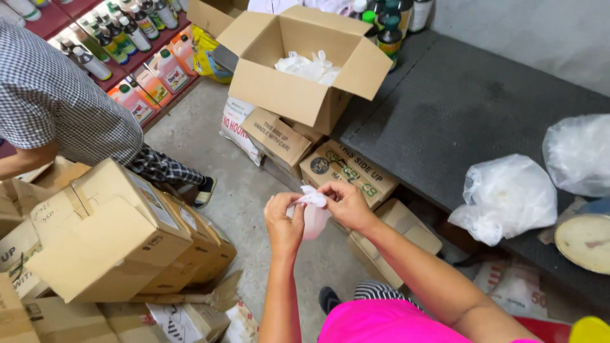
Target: The recorder is weighing a white powder using a scale and a red scoop, then placing it into plastic bags and tying them.
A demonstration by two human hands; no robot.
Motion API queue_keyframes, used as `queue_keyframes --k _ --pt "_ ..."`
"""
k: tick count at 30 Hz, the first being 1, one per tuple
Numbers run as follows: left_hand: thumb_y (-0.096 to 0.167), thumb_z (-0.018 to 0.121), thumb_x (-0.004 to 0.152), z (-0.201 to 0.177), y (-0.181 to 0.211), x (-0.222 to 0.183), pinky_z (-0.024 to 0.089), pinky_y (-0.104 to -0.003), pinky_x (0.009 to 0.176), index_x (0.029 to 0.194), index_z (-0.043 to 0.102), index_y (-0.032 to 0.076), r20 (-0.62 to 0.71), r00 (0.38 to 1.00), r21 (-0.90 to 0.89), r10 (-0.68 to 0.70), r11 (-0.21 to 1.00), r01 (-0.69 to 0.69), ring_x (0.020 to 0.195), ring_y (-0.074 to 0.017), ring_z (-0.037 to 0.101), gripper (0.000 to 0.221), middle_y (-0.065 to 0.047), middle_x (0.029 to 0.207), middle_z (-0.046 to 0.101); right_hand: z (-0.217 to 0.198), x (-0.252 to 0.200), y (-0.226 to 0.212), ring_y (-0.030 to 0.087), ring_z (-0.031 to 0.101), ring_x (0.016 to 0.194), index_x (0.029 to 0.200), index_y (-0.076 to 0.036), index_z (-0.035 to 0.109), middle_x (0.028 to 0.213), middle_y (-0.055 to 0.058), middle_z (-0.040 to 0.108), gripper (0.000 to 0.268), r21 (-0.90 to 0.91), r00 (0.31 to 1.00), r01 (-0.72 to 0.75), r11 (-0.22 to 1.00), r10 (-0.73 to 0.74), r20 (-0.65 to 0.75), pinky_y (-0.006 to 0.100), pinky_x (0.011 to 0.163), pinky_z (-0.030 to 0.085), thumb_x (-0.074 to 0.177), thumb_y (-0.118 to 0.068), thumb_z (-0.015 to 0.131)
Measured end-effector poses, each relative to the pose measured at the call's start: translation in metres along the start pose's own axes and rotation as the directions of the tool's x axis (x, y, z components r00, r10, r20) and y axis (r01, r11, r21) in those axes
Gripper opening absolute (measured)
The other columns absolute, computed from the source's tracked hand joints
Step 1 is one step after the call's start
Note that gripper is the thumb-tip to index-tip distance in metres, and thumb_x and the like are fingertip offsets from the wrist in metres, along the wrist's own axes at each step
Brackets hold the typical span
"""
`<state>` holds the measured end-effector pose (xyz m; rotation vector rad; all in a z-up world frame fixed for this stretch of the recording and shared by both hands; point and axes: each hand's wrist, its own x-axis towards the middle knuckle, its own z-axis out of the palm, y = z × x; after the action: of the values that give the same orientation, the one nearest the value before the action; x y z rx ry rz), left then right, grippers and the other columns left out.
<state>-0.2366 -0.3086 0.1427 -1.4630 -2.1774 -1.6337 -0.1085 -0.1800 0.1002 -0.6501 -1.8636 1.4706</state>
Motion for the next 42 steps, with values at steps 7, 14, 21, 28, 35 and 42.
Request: queue_keyframes --k 7,14,21,28,35,42 --pt "0.007 0.076 0.08 0.005 -0.018 0.031 0.043 -0.047 0.107 0.089 0.07 0.008 -0.003 1.0 -0.012 -0.024 1.0 0.023 0.093 -0.0293 0.068 0.011 -0.007 0.088 0.071 0.004 0.03 -0.003 0.003 0.061 0.068 0.096 -0.005 0.077 0.079 -0.003 0.072 0.008 -0.067 0.998 -0.06 0.996 0.058 -0.028 0.022 0.061 0.05 0.09 -0.01 0.075" --pt "0.005 0.076 0.079 0.038 -0.019 0.099 0.046 -0.044 0.099 0.087 0.07 0.008 0.09 0.996 -0.078 0.011 0.997 -0.004 0.089 -0.0279 0.068 0.011 -0.007 0.087 0.071 -0.027 0.089 0.013 0.002 0.063 0.072 0.1 -0.004 0.075 0.084 -0.004 0.073 0.009 0.061 0.996 -0.006 0.998 0.011 -0.083 0.021 0.064 0.051 0.092 -0.007 0.072" --pt "0.001 0.076 0.077 0.064 -0.007 0.18 0.049 -0.042 0.085 0.086 0.069 0.006 0.061 0.992 -0.109 0.112 0.988 -0.105 0.087 -0.03 0.069 0.012 -0.009 0.086 0.071 -0.058 0.16 -0.015 0.001 0.06 0.074 0.101 -0.003 0.074 0.086 -0.003 0.072 0.009 0.039 0.988 0.061 0.997 -0.054 -0.144 0.02 0.066 0.05 0.093 -0.003 0.072" --pt "0.001 0.076 0.078 0.087 -0.01 0.269 0.051 -0.04 0.083 0.09 0.069 0.005 0.058 0.98 -0.192 0.191 0.965 -0.177 0.089 -0.0302 0.068 0.015 -0.01 0.091 0.071 -0.082 0.241 -0.022 0.001 0.063 0.075 0.104 -0.002 0.072 0.088 -0.003 0.072 0.01 0.058 0.973 0.146 0.988 -0.133 -0.189 0.019 0.067 0.052 0.094 -0.002 0.071" --pt "0.002 0.079 0.078 0.119 -0.034 0.357 0.05 -0.041 0.083 0.089 0.068 0.005 0.085 0.929 -0.215 0.359 0.918 -0.335 0.087 -0.0314 0.067 0.016 -0.01 0.089 0.07 -0.102 0.32 -0.027 0.003 0.065 0.074 0.102 -0.001 0.072 0.087 -0.001 0.072 0.009 0.026 0.944 0.195 0.98 -0.18 -0.275 0.019 0.066 0.053 0.094 -0.003 0.072" --pt "0.007 0.08 0.078 0.159 -0.07 0.427 0.046 -0.044 0.088 0.086 0.068 0.006 0.169 0.891 -0.211 0.422 0.898 -0.385 0.088 -0.0329 0.065 0.015 -0.009 0.085 0.069 -0.118 0.389 -0.01 0.003 0.066 0.072 0.101 -0.001 0.073 0.085 0.0 0.073 0.009 -0.077 0.928 0.155 0.985 -0.172 -0.331 0.02 0.065 0.054 0.094 -0.005 0.074"
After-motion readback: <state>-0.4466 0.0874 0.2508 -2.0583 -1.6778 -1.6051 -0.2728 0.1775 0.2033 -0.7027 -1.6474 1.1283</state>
